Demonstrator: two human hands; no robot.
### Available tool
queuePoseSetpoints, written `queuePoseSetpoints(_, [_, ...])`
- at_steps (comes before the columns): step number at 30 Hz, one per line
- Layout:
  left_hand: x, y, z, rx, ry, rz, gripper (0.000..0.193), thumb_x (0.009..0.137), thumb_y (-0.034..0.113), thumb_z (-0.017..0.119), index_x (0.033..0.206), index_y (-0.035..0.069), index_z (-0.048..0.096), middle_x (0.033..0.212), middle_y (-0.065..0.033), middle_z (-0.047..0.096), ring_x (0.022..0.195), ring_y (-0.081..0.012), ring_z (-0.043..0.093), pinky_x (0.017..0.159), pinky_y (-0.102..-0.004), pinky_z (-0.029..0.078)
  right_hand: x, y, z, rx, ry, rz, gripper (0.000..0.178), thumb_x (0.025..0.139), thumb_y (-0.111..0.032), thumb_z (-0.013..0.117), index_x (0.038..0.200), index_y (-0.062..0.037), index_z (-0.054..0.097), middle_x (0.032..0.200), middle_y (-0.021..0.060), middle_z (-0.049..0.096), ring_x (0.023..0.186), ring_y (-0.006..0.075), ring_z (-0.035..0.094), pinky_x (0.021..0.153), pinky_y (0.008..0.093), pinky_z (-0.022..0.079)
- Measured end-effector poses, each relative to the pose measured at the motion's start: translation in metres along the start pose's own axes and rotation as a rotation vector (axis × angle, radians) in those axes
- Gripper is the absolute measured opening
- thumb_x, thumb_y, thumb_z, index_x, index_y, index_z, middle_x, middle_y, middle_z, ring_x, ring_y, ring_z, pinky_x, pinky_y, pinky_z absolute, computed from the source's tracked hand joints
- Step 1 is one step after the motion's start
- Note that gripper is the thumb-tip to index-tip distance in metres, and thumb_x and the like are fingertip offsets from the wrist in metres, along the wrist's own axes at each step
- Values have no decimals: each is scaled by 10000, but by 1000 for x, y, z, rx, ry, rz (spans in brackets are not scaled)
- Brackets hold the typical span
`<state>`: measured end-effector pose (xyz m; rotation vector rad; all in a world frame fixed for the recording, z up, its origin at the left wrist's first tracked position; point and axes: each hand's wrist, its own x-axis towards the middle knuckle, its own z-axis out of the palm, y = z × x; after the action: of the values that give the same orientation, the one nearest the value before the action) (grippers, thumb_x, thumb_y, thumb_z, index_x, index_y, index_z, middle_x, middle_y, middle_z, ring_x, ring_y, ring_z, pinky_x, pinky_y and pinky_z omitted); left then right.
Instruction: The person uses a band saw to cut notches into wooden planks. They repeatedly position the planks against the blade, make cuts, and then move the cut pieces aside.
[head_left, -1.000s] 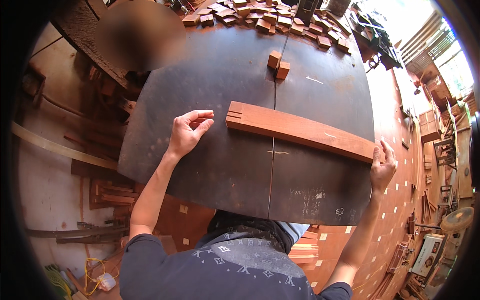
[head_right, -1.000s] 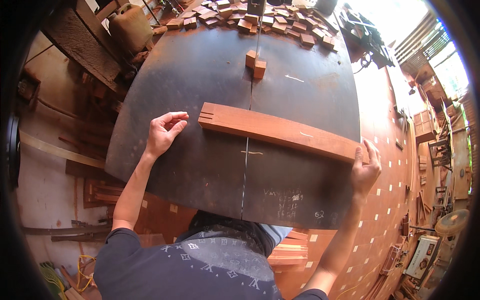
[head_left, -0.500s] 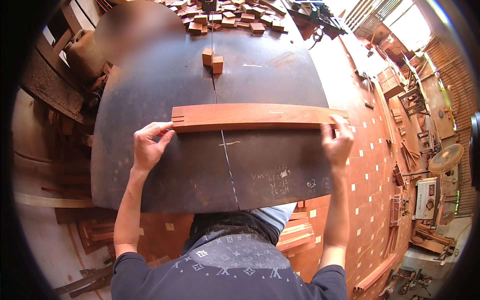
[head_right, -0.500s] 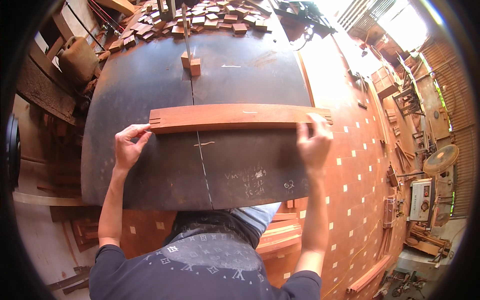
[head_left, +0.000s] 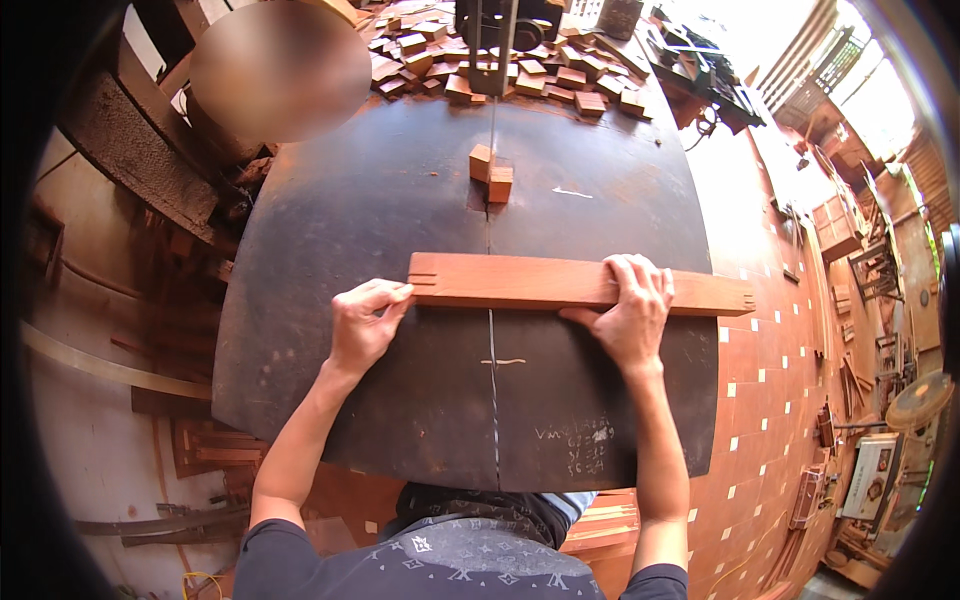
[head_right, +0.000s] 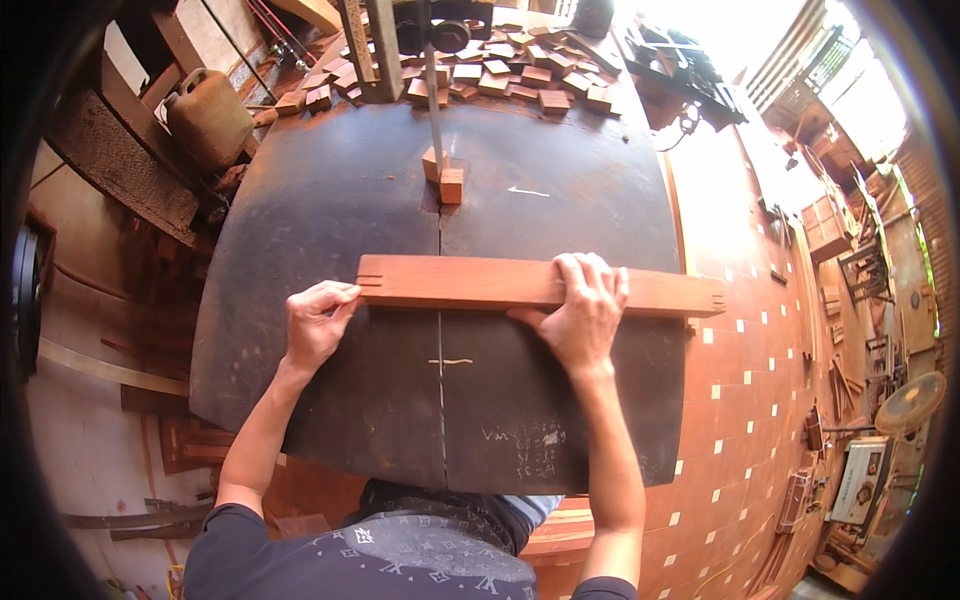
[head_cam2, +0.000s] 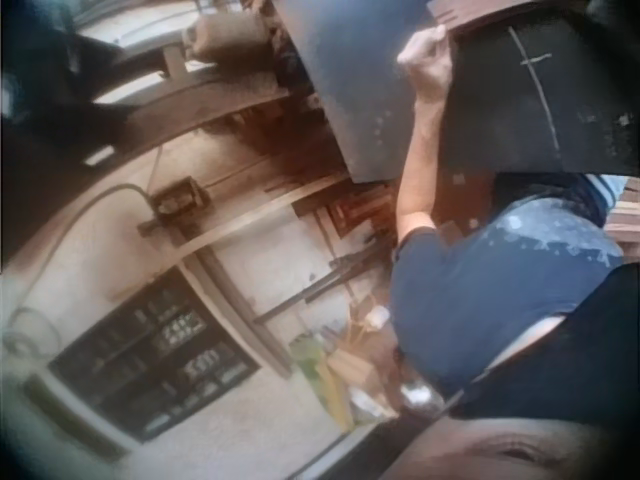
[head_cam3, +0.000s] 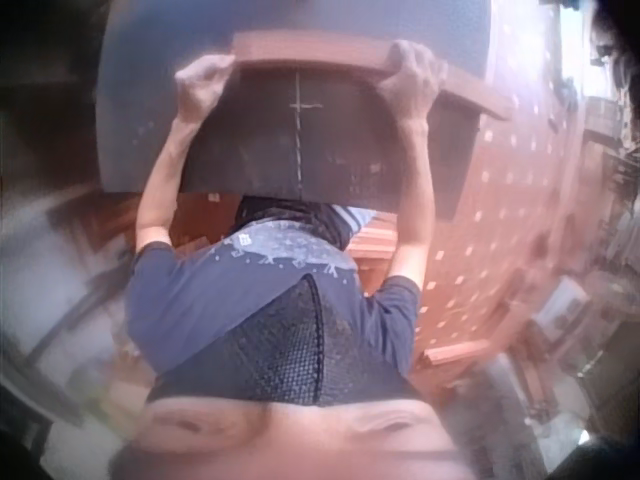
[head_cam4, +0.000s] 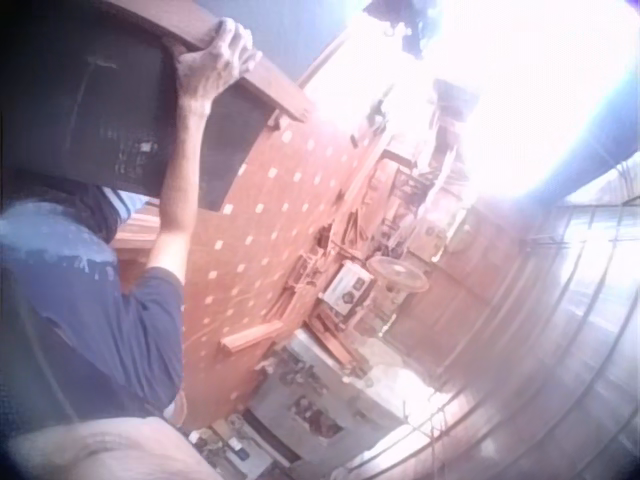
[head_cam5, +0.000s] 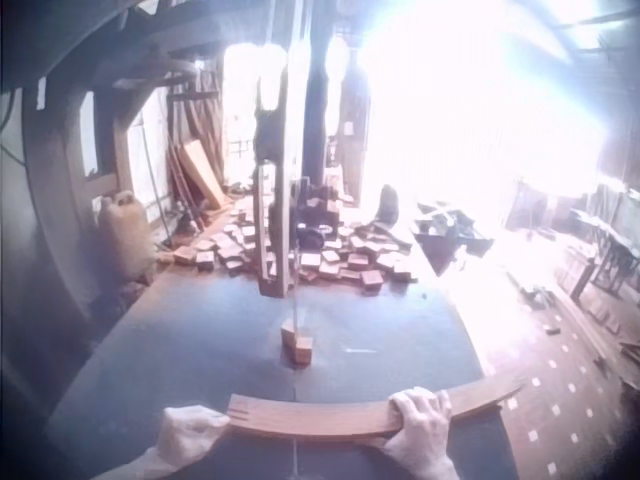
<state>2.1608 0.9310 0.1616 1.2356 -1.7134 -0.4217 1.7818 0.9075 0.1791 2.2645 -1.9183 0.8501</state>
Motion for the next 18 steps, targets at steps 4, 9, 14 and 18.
queuePoseSetpoints(4, [31, -16, 34, -79, 35, 44, 71, 909, -36, 843, 959, -19, 796, 936, -141, 819, 814, -229, 802, 707, -321, 627, 42, 29, 9, -59, -10, -23, 873, 571, -572, 1026, 1233, -112, 691, 1338, 74, 694, 1374, 304, 586, 1259, 574, 296])
queuePoseSetpoints(9, [66, -21, 70, -153, 56, 18, 80, 907, -38, 839, 966, -5, 798, 937, -130, 803, 776, -217, 779, 655, -325, 628, 77, 56, 13, -99, -29, -6, 915, 563, -595, 1025, 1294, -147, 705, 1274, 55, 709, 1308, 291, 616, 1242, 547, 333])
queuePoseSetpoints(14, [75, -30, 79, -147, 32, -12, 101, 914, -43, 837, 1001, -6, 802, 963, -132, 802, 801, -192, 777, 680, -309, 622, 87, 63, 18, -136, 1, -15, 905, 548, -630, 1018, 1273, -152, 763, 1249, 46, 712, 1264, 289, 632, 1212, 508, 369])
queuePoseSetpoints(18, [80, -30, 78, -159, -18, -67, 92, 918, -67, 832, 994, -34, 790, 1018, -130, 812, 901, -169, 803, 760, -293, 670, 91, 67, 19, -112, 3, -4, 859, 545, -619, 1020, 1220, -144, 783, 1236, 46, 715, 1270, 294, 619, 1190, 494, 388])
